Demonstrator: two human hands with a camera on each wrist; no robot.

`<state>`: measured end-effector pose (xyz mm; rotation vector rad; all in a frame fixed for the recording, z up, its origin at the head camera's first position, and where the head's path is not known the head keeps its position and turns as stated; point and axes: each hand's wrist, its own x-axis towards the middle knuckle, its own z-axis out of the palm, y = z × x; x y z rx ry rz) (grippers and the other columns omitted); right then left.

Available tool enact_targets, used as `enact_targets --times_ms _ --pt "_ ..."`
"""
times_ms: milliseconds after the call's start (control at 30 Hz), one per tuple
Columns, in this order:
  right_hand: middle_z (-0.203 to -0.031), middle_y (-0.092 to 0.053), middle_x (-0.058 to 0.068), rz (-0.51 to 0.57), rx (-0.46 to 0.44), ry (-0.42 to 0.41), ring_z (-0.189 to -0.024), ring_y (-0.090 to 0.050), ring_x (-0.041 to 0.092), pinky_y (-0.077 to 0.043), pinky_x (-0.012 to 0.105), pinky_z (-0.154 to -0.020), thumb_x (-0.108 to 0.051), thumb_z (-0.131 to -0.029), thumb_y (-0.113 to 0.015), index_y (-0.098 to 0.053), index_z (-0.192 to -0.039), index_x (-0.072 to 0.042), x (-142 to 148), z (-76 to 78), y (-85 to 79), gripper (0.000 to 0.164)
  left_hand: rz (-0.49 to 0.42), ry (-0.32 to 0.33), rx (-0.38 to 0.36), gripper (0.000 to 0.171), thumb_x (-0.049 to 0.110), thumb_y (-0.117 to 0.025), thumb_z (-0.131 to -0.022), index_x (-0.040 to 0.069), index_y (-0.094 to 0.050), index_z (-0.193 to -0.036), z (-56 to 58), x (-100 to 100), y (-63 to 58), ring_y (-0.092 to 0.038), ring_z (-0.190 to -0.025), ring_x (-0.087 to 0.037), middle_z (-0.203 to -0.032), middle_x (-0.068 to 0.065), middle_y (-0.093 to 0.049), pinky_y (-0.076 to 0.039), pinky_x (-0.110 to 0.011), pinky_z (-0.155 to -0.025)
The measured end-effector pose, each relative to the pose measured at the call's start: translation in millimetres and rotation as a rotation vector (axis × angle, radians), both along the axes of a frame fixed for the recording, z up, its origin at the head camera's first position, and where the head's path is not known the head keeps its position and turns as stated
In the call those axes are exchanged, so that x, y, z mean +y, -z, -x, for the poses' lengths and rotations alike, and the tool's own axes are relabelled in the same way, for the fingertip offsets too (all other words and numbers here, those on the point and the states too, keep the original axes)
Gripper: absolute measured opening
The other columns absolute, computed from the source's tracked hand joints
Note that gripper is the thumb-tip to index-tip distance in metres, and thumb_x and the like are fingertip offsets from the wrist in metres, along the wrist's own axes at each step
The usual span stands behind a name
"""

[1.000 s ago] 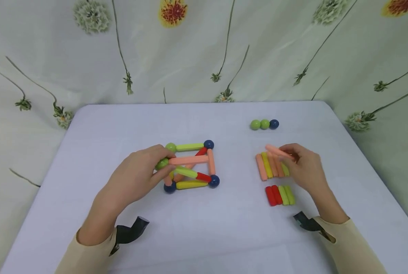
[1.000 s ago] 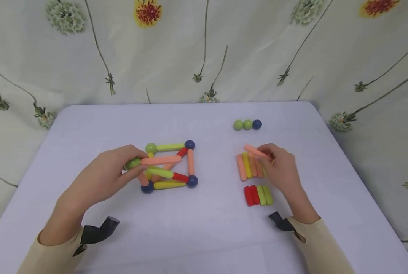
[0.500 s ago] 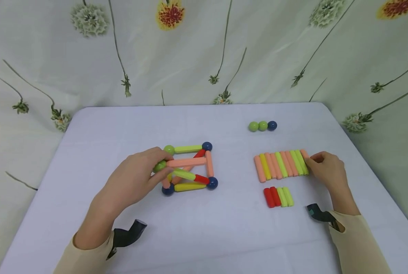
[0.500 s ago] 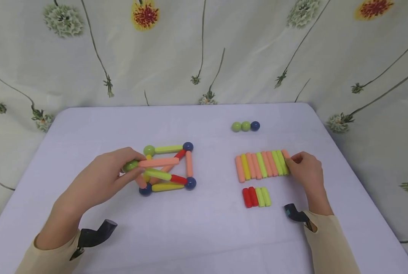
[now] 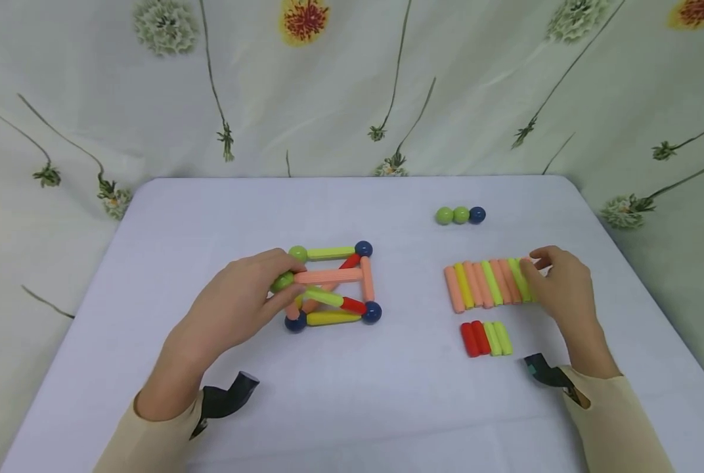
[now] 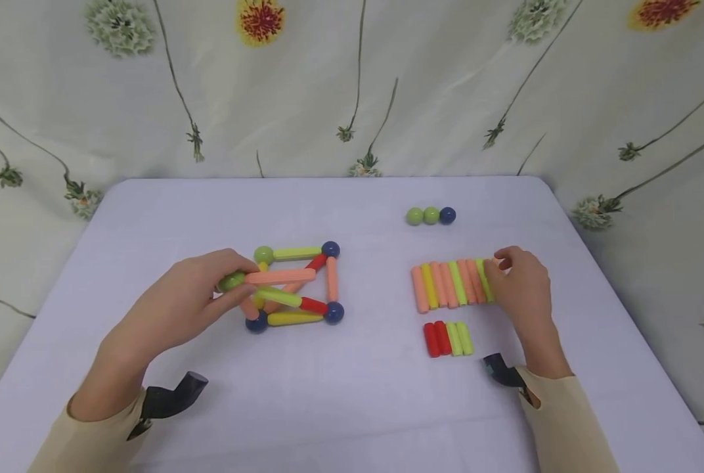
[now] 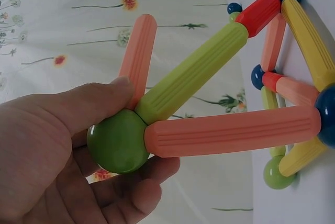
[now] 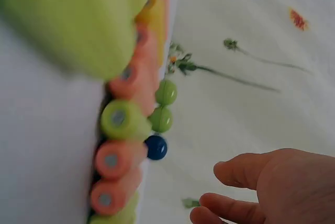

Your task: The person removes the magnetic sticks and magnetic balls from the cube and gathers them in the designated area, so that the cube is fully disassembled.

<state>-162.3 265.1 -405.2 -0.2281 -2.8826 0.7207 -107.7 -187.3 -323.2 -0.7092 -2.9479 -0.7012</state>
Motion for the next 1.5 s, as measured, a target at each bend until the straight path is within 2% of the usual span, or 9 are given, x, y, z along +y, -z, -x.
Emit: enact_targets --times_ms 167,300,467,567,667,900,1200,1333,1500 --pt "-0.098 -0.059 0.017 -0.027 0.111 -0.207 -0.075 -0.049 0.027 -0.045 0.033 -0.053 -0.024 -0.095 -0.063 -0.062 -0.117 0.001 -48 -6.0 -18.5 0.034 0.003 0.007 -0.002 0.022 0.022 -0.072 -0.090 0.010 -0.068 -0.109 0.2 -1 -0.6 -0.056 -0.088 -0.018 -0.089 0.007 -0.063 -0.049 -0.037 -0.077" --pt "-0.100 -0.061 0.009 -0.017 0.135 -0.393 -0.079 -0.052 0.023 -0.046 0.034 -0.059 -0.022 -0.093 -0.066 -0.064 -0.118 -0.006 -88 -14.2 -32.2 0.030 0.003 0.010 0.007 0.023 0.022 -0.072 -0.090 0.010 -0.069 -0.109 -0.5 -1 0.0 -0.056 -0.090 -0.019 -0.092 0.005 -0.065 -0.049 -0.038 -0.079" --pt "-0.115 -0.059 -0.002 0.048 0.150 -0.720 -0.089 -0.054 0.013 -0.050 0.028 -0.066 -0.025 -0.089 -0.072 -0.060 -0.127 -0.017 -142 -24.5 -46.8 0.040 0.003 0.011 0.031 0.024 0.023 -0.074 -0.089 0.010 -0.069 -0.108 -1.1 -2 0.2 -0.057 -0.092 -0.019 -0.095 0.004 -0.066 -0.049 -0.039 -0.081" --pt "-0.124 -0.053 -0.003 0.114 0.189 -0.937 -0.101 -0.053 0.010 -0.051 0.027 -0.078 -0.021 -0.089 -0.072 -0.057 -0.131 -0.018 -173 -25.2 -51.1 0.045 -0.004 0.015 0.036 0.024 0.024 -0.074 -0.088 0.011 -0.069 -0.108 -1.1 -3 0.7 -0.058 -0.093 -0.019 -0.096 0.005 -0.066 -0.049 -0.039 -0.081" --pt "-0.125 -0.052 -0.002 0.139 0.233 -1.064 -0.107 -0.051 0.009 -0.048 0.026 -0.087 -0.016 -0.091 -0.070 -0.057 -0.130 -0.015 -199 -22.8 -51.3 0.041 -0.031 0.034 0.028 0.025 0.023 -0.074 -0.088 0.011 -0.068 -0.109 -1.6 -6 1.3 -0.057 -0.091 -0.017 -0.096 0.005 -0.066 -0.048 -0.037 -0.080" --pt "-0.101 -0.058 -0.006 0.119 0.271 -1.038 -0.083 -0.048 0.010 -0.044 0.023 -0.068 -0.010 -0.092 -0.068 -0.063 -0.118 -0.014 -220 -25.6 -50.0 0.026 -0.090 0.145 0.010 0.030 0.013 -0.072 -0.089 0.012 -0.063 -0.117 -4.9 -15 -0.1 -0.054 -0.091 -0.010 -0.100 0.006 -0.062 -0.047 -0.033 -0.082" --pt "-0.103 -0.063 -0.010 0.065 0.178 -1.149 -0.094 -0.052 0.007 -0.044 0.025 -0.085 -0.012 -0.094 -0.065 -0.067 -0.113 -0.018 -215 -42.3 -38.0 0.020 -0.031 0.137 0.003 0.025 0.008 -0.070 -0.090 0.010 -0.067 -0.115 -2.3 -12 -5.3 -0.057 -0.106 -0.014 -0.107 0.005 -0.062 -0.049 -0.035 -0.086" --pt "-0.102 -0.065 -0.013 0.031 0.131 -1.072 -0.094 -0.050 0.008 -0.043 0.029 -0.085 -0.016 -0.092 -0.068 -0.068 -0.111 -0.019 -201 -51.4 -27.6 0.019 -0.020 0.132 -0.009 0.026 0.009 -0.071 -0.089 0.010 -0.067 -0.114 -2.4 -11 -4.5 -0.057 -0.111 -0.016 -0.107 0.005 -0.062 -0.049 -0.038 -0.089" --pt "-0.104 -0.065 -0.014 0.053 0.122 -0.915 -0.098 -0.047 0.010 -0.045 0.028 -0.079 -0.010 -0.088 -0.073 -0.069 -0.113 -0.017 -169 -50.9 -17.7 0.026 -0.021 0.120 -0.015 0.023 0.008 -0.071 -0.090 0.011 -0.067 -0.112 -5.3 -12 -3.9 -0.056 -0.115 -0.018 -0.106 0.006 -0.062 -0.049 -0.039 -0.091"
